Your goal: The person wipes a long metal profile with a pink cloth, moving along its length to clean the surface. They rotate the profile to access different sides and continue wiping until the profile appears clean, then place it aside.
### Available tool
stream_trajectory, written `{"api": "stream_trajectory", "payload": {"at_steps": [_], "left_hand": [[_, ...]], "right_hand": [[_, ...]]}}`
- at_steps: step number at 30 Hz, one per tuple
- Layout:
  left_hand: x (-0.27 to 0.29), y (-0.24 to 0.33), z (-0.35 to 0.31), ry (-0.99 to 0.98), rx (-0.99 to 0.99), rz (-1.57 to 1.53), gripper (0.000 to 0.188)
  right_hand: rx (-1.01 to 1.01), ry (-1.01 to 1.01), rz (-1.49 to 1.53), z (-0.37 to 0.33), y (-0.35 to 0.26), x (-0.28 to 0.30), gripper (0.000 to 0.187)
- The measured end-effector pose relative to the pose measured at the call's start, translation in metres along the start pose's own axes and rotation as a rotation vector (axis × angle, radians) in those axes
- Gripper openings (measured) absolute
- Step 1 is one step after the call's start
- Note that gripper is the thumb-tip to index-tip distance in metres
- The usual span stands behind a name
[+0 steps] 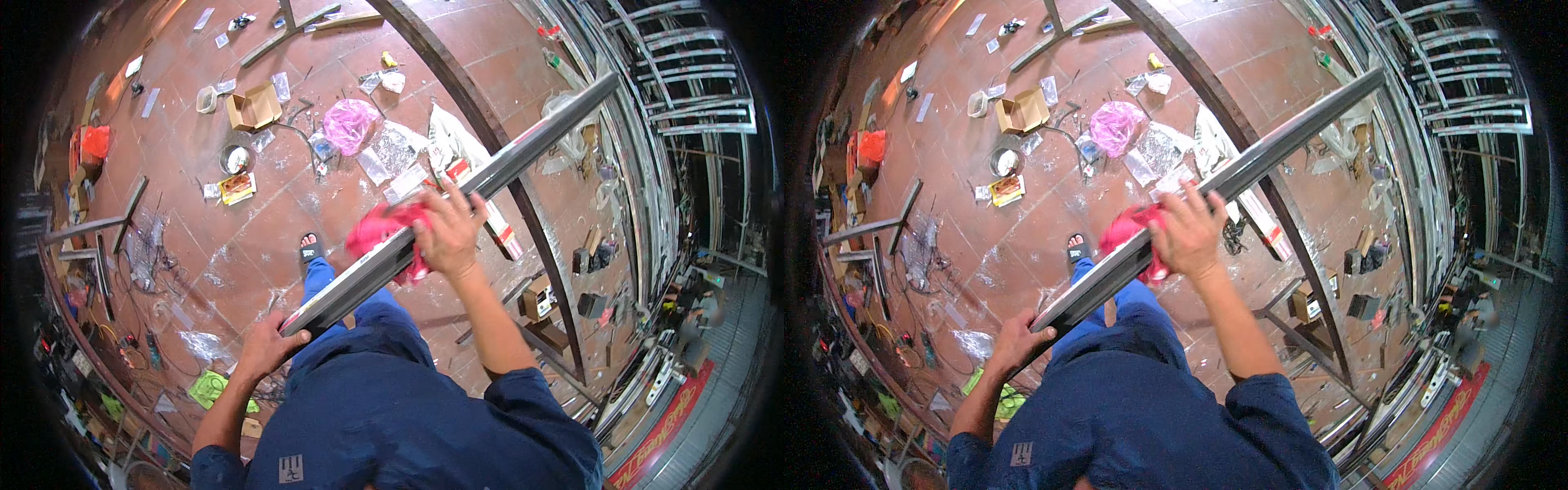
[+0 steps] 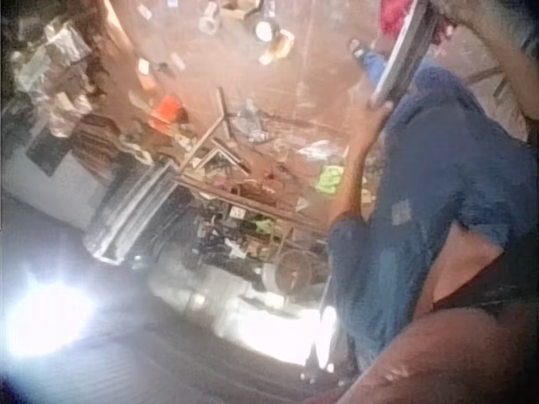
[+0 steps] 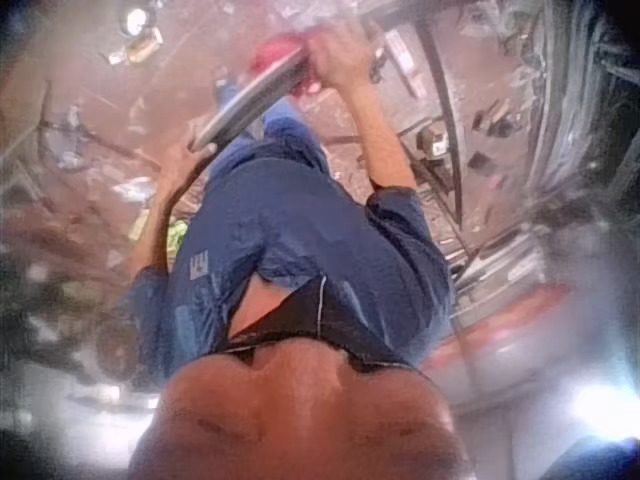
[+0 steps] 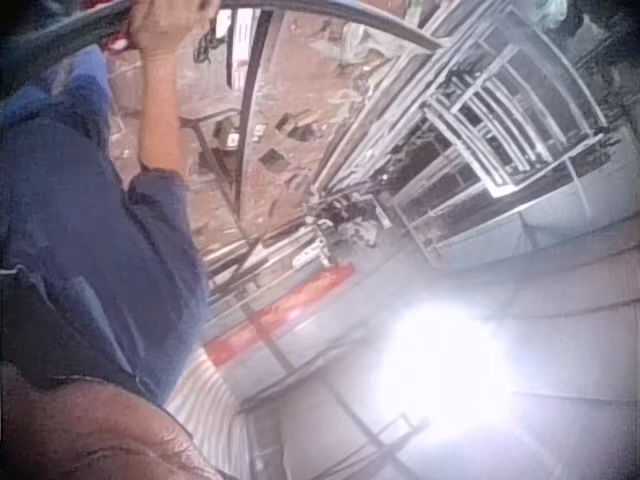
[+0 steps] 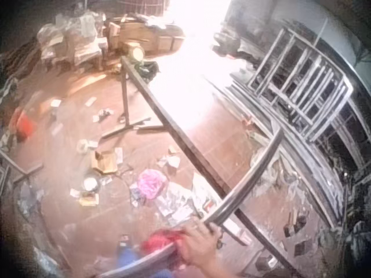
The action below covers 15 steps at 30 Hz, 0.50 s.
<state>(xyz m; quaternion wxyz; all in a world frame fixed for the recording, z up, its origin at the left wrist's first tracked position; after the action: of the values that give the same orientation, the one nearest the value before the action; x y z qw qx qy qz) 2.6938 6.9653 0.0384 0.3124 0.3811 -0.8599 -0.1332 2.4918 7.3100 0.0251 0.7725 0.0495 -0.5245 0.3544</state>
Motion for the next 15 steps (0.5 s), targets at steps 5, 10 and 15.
{"api": "stream_trajectory", "payload": {"at_steps": [5, 10, 15], "left_hand": [[-0.01, -0.007, -0.002, -0.042, -0.002, -0.029, 0.095], [-0.013, 0.028, 0.004, -0.078, -0.002, -0.083, 0.089], [-0.019, 0.055, 0.02, -0.198, -0.089, -0.054, 0.089]], "right_hand": [[-0.18, 0.067, -0.414, 0.033, 0.171, 0.035, 0.024], [-0.136, 0.099, -0.181, 0.029, 0.134, 0.018, 0.018], [0.007, -0.017, 0.14, -0.016, -0.063, -0.011, 0.012]]}}
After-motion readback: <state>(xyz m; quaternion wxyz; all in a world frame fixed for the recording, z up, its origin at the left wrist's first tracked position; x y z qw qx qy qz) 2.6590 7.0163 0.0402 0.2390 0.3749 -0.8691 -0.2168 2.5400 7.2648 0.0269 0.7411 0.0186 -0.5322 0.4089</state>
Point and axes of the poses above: each hand's wrist, its own z-axis towards the middle knuckle, its own x-axis out of the back of the hand, y = z × x, the point moved 2 cm from there along z, towards the middle knuckle, and after that the axes turned 3 degrees about z, right-handed, at the moved point
